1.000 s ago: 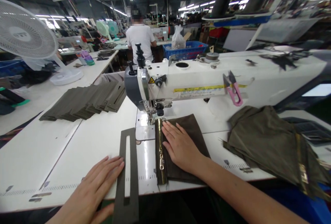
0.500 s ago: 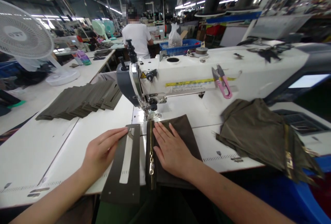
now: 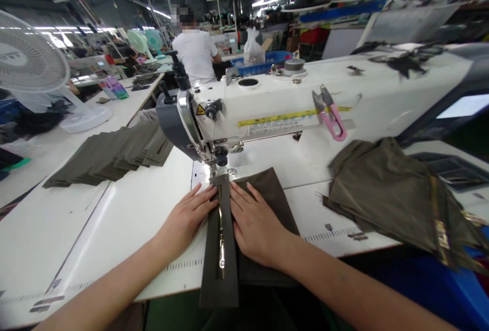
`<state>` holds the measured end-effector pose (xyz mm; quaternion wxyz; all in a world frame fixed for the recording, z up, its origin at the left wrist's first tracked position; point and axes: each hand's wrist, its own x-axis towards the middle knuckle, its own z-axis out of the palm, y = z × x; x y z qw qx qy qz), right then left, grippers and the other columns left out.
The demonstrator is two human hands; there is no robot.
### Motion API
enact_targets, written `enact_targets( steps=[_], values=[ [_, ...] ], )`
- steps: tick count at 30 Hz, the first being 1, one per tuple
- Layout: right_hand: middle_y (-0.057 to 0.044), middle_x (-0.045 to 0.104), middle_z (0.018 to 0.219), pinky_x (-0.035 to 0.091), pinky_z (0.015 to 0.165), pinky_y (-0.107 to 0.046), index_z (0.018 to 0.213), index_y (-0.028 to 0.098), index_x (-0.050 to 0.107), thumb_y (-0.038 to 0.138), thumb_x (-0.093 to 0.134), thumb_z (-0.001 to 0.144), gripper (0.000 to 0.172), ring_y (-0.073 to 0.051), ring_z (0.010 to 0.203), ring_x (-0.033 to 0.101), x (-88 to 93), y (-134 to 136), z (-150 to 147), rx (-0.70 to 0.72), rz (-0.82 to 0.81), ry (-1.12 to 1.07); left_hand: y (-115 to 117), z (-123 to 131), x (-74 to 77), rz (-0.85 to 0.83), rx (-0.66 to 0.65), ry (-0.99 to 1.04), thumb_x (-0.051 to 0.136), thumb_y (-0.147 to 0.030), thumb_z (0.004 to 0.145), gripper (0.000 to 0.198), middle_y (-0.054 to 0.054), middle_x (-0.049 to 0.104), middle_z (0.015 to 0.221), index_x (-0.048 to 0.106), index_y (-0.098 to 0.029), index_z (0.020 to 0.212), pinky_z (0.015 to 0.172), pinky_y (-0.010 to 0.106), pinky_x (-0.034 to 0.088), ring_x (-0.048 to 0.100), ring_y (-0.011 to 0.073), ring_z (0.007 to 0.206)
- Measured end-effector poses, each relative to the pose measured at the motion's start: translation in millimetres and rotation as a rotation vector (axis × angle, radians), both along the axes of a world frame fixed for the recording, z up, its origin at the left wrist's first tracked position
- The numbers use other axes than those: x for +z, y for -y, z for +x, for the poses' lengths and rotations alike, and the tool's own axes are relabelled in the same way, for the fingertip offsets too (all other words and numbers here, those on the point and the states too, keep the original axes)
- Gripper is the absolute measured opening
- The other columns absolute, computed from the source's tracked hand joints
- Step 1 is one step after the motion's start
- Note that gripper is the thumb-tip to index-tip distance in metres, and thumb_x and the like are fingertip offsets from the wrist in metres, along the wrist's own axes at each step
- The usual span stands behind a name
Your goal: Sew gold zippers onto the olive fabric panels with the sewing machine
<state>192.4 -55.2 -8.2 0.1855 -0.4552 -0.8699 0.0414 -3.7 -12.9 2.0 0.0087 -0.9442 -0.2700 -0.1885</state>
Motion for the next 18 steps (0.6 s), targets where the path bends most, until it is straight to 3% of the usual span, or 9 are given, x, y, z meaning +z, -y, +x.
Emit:
enact_targets(
  steps=[6,10,18],
  values=[
    [-0.011,0.046,0.130,0.030,0.099,-0.045,0.132,0.014,0.038,0.020,0.037,0.088,0.045,-0.023,0.118,0.040,3.2,-8,-12,-0.145,-0.026,-0.055,-1,4,6.1,-0.002,0.015,-0.067,0.030,-0.016,0.093,0.031,0.017,0.058,0.115,0.060,-0.010,0.092,0.099,0.047,0.040,0.051,0.0235,0.113],
    [-0.010,0.046,0.129,0.028,0.098,-0.048,0.133,0.022,0.037,0.027,0.038,0.090,0.043,-0.025,0.117,0.039,4.9,-10,-19,-0.171,-0.021,-0.050,-3,4,7.8,0.056,0.004,-0.068,0.027,-0.015,0.093,0.031,0.014,0.060,0.111,0.057,-0.011,0.101,0.099,0.046,0.040,0.052,0.0212,0.111],
    [-0.011,0.043,0.131,0.026,0.099,-0.050,0.133,0.021,0.036,0.032,0.031,0.093,0.042,-0.026,0.121,0.034,7.5,-11,-14,-0.169,-0.078,-0.125,-10,-3,2.1,0.152,-0.028,-0.113,0.034,-0.012,0.090,0.028,0.015,0.056,0.116,0.051,-0.012,0.112,0.091,0.047,0.046,0.049,0.0253,0.113]
  ],
)
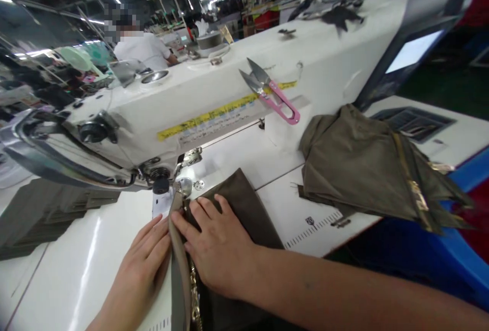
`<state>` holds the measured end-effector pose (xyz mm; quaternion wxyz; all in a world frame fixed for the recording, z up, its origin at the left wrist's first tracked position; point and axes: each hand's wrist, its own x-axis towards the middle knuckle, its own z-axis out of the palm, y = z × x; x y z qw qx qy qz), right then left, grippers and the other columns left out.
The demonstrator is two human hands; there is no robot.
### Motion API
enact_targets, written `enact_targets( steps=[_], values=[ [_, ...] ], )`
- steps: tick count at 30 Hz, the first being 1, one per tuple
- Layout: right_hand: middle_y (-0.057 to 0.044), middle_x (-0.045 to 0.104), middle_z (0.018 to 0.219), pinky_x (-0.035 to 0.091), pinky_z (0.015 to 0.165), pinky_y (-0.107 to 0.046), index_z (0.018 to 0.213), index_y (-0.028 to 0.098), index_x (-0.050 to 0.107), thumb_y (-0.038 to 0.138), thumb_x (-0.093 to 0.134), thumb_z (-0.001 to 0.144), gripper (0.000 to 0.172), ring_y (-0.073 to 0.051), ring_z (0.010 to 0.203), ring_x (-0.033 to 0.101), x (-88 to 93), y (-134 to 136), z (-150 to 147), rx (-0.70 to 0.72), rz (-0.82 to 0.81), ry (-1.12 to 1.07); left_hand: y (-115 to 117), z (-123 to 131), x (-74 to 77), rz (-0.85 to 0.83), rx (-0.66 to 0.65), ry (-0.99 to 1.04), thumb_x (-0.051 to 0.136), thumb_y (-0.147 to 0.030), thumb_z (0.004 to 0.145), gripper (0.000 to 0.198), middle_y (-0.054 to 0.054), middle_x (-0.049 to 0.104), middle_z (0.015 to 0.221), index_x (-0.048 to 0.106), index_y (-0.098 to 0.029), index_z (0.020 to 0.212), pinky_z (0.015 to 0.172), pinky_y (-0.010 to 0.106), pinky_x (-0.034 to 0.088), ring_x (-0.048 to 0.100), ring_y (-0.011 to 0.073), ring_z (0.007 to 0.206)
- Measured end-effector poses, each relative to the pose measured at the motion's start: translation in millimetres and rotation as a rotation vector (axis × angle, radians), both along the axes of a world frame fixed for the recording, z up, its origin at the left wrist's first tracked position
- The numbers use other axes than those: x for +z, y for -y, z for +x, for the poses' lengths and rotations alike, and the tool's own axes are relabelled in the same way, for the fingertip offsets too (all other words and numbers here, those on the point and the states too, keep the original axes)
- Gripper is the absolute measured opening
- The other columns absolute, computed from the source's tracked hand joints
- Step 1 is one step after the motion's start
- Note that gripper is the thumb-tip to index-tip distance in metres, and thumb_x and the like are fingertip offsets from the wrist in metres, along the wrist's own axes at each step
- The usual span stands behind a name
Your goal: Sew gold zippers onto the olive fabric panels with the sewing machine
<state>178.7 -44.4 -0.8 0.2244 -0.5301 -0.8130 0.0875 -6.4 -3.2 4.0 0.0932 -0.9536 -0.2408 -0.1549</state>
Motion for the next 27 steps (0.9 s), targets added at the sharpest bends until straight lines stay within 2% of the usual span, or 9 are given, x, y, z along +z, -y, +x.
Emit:
enact_targets(
  steps=[7,10,13,18,23,27],
  values=[
    [-0.012,0.046,0.129,0.028,0.099,-0.050,0.131,0.018,0.039,0.030,0.033,0.092,0.041,-0.026,0.119,0.037,-2.7,-2,-1,-0.005,0.030,-0.045,-1,4,3.0,0.003,-0.013,0.009,0.035,-0.011,0.088,0.027,0.013,0.059,0.113,0.054,-0.014,0.107,0.091,0.042,0.045,0.053,0.0235,0.108],
    [-0.014,0.047,0.128,0.028,0.102,-0.044,0.127,0.008,0.044,0.023,0.035,0.090,0.041,-0.024,0.120,0.038,-8.3,-2,-1,-0.009,0.082,-0.026,-1,6,4.1,-0.034,0.013,0.003,0.036,-0.011,0.087,0.024,0.013,0.059,0.113,0.056,-0.014,0.099,0.090,0.041,0.047,0.054,0.0231,0.107],
    [-0.018,0.043,0.132,0.023,0.106,-0.041,0.124,0.001,0.046,0.019,0.037,0.087,0.042,-0.025,0.126,0.032,-12.6,1,4,0.065,0.120,0.055,1,7,3.3,-0.076,0.043,0.001,0.033,-0.011,0.088,0.026,0.015,0.058,0.116,0.054,-0.012,0.104,0.090,0.042,0.047,0.054,0.0226,0.107],
    [-0.016,0.031,0.140,0.020,0.108,-0.045,0.133,0.007,0.036,0.020,0.038,0.086,0.049,-0.024,0.133,0.018,-11.7,8,11,0.150,0.092,0.131,10,8,0.5,-0.129,0.087,0.042,0.032,-0.010,0.090,0.030,0.014,0.056,0.119,0.051,-0.013,0.112,0.093,0.045,0.046,0.051,0.0225,0.112],
    [-0.012,0.027,0.143,0.022,0.108,-0.045,0.137,0.011,0.031,0.012,0.038,0.081,0.056,-0.024,0.133,0.016,-12.5,9,10,0.161,0.119,0.187,17,8,-2.8,-0.096,0.179,0.114,0.036,-0.014,0.091,0.026,0.016,0.056,0.116,0.057,-0.013,0.107,0.084,0.045,0.050,0.052,0.0261,0.107],
    [-0.011,0.028,0.142,0.024,0.107,-0.045,0.135,0.011,0.033,0.010,0.038,0.079,0.057,-0.024,0.133,0.015,-14.1,3,9,0.178,0.144,0.215,14,7,-4.2,-0.091,0.172,0.111,0.038,-0.012,0.089,0.026,0.018,0.056,0.114,0.057,-0.009,0.107,0.082,0.044,0.051,0.054,0.0268,0.104]
  ],
)
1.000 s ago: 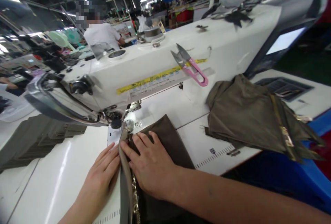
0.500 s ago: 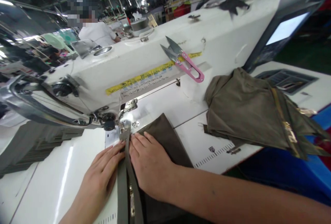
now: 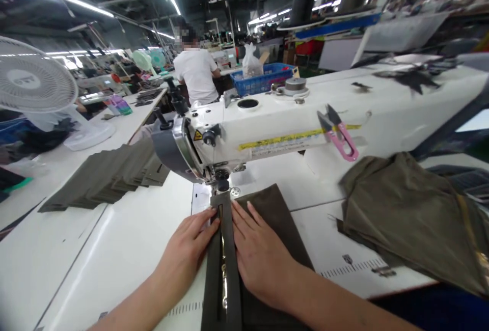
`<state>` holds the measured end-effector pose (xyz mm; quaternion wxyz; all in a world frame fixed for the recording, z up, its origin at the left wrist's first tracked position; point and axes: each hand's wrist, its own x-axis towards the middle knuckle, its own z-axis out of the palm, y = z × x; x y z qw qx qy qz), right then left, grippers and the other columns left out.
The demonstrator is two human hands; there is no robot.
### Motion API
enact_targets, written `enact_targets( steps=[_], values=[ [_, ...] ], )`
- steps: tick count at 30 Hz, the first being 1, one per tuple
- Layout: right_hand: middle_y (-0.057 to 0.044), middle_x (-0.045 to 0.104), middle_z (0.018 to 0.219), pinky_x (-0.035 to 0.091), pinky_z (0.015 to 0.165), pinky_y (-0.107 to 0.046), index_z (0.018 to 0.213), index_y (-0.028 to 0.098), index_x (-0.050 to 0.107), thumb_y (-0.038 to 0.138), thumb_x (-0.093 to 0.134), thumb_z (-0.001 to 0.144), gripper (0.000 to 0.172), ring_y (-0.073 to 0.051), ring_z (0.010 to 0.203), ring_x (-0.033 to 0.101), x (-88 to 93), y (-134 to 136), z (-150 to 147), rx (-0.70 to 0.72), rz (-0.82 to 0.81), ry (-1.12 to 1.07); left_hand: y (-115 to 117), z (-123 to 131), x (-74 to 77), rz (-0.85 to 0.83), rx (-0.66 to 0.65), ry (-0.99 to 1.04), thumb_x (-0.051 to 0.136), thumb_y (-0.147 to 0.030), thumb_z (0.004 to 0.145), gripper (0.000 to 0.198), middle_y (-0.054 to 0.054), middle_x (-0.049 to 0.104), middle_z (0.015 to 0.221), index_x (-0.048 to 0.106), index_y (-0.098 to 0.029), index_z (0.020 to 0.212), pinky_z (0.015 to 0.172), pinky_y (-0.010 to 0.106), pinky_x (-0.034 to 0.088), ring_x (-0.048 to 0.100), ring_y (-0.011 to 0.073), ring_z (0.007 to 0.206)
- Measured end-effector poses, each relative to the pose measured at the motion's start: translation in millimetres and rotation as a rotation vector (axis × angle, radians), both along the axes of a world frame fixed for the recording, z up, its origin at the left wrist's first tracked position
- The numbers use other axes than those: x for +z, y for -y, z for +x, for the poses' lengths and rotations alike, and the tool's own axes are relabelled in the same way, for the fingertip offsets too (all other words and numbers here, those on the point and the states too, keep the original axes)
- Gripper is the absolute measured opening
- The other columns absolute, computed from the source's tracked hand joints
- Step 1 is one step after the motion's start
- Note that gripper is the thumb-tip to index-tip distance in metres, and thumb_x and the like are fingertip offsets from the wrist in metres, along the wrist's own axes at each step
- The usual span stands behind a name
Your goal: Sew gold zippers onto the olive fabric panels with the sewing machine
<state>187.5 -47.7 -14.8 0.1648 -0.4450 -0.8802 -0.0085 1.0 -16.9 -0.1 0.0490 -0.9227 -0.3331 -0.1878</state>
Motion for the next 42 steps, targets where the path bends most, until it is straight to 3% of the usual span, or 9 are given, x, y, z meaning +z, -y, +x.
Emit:
enact_targets(
  steps=[13,33,42],
  values=[
    [-0.014,0.042,0.134,0.029,0.105,-0.044,0.134,0.008,0.035,0.010,0.036,0.080,0.055,-0.022,0.128,0.030,-2.6,-33,1,0.008,0.023,-0.028,-35,4,2.8,-0.008,-0.017,0.023,0.037,-0.009,0.089,0.025,0.016,0.058,0.110,0.057,-0.009,0.105,0.086,0.041,0.048,0.056,0.0231,0.101],
    [-0.016,0.046,0.130,0.034,0.102,-0.043,0.135,0.006,0.031,0.008,0.034,0.078,0.057,-0.022,0.124,0.038,2.5,-35,2,0.050,0.023,-0.079,-36,4,1.8,0.024,-0.024,0.026,0.031,-0.009,0.091,0.028,0.017,0.059,0.109,0.055,-0.006,0.104,0.085,0.042,0.047,0.056,0.0236,0.104],
    [-0.015,0.050,0.127,0.033,0.103,-0.043,0.131,0.006,0.039,0.010,0.036,0.080,0.051,-0.022,0.125,0.036,-0.7,-34,2,0.040,0.041,-0.056,-39,4,2.4,-0.015,-0.027,-0.011,0.029,-0.008,0.091,0.029,0.016,0.059,0.107,0.055,-0.007,0.102,0.086,0.043,0.046,0.059,0.0214,0.097]
  ],
)
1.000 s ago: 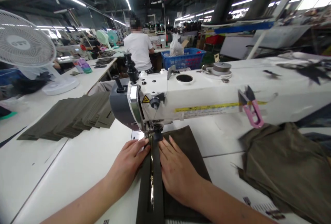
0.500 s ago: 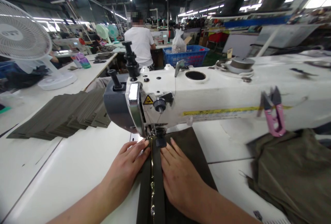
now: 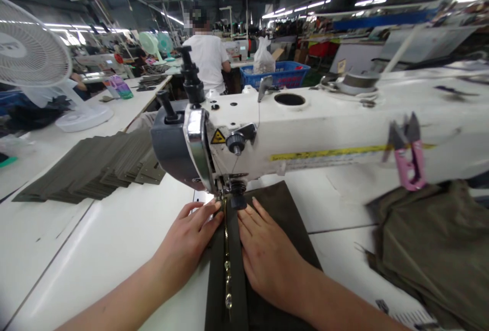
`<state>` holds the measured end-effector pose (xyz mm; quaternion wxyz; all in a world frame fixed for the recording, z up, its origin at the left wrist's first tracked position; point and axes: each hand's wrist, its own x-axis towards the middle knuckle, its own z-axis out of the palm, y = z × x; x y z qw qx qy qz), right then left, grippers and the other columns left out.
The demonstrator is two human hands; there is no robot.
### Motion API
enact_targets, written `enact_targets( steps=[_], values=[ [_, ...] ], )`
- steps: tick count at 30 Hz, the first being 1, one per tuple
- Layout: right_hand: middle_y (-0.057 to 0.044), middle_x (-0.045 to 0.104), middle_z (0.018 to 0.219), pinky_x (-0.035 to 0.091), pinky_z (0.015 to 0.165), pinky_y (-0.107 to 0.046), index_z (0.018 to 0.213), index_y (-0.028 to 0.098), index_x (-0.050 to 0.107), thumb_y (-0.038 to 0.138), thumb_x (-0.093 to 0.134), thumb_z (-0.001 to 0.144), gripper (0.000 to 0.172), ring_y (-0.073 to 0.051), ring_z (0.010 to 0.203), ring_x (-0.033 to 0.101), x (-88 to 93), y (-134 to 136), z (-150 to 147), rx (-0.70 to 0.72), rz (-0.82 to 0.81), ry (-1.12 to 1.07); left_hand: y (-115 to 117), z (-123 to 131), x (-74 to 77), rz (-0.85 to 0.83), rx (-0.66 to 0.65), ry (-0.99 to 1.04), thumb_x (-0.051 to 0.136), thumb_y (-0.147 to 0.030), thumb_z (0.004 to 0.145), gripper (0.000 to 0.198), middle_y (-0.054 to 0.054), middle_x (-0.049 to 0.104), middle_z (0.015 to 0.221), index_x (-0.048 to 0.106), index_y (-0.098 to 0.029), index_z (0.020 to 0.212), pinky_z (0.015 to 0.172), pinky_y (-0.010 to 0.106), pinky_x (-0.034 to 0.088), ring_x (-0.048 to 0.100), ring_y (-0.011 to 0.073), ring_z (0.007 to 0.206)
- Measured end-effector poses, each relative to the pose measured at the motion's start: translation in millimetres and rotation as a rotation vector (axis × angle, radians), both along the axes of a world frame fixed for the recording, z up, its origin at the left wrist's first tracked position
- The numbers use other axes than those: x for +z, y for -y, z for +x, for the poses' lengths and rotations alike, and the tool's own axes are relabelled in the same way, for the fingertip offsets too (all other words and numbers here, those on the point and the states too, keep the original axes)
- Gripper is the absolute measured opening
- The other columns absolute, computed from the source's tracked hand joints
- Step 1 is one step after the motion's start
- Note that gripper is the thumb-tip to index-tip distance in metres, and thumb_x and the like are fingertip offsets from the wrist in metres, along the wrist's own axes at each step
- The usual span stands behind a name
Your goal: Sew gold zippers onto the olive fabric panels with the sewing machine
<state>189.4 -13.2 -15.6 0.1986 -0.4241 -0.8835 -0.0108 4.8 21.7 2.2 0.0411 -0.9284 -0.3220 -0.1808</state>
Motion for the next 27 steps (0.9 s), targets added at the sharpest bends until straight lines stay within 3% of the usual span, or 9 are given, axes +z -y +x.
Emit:
enact_targets(
  steps=[12,19,23,27],
  values=[
    [-0.015,0.043,0.133,0.028,0.106,-0.044,0.133,0.009,0.038,0.011,0.038,0.082,0.051,-0.022,0.125,0.036,-2.8,-7,-2,0.011,-0.004,-0.052,-7,-4,1.1,-0.023,-0.041,-0.021,0.037,-0.010,0.087,0.025,0.012,0.058,0.106,0.053,-0.012,0.106,0.099,0.043,0.038,0.054,0.0214,0.105],
    [-0.016,0.046,0.130,0.026,0.106,-0.045,0.128,0.006,0.042,0.010,0.037,0.082,0.046,-0.022,0.127,0.032,6.4,-19,2,0.047,-0.047,-0.086,-26,-3,-3.3,0.042,-0.074,0.031,0.041,-0.013,0.085,0.017,0.011,0.058,0.089,0.057,-0.014,0.091,0.086,0.043,0.047,0.056,0.0225,0.091],
    [-0.017,0.051,0.122,0.032,0.102,-0.044,0.117,0.009,0.052,0.015,0.041,0.083,0.036,-0.023,0.119,0.042,14.4,12,5,0.105,0.033,-0.142,-17,-7,-0.2,0.025,-0.092,0.039,0.045,-0.012,0.081,0.020,0.011,0.059,0.091,0.057,-0.014,0.096,0.087,0.043,0.047,0.056,0.0229,0.093],
    [-0.010,0.063,0.097,0.043,0.091,-0.039,0.086,0.016,0.064,0.027,0.055,0.082,0.015,-0.021,0.096,0.055,10.5,54,-2,0.171,0.235,-0.170,6,-15,0.0,-0.035,-0.114,0.057,0.047,-0.011,0.077,0.030,0.012,0.059,0.106,0.057,-0.014,0.105,0.094,0.044,0.043,0.054,0.0238,0.104]
  ],
)
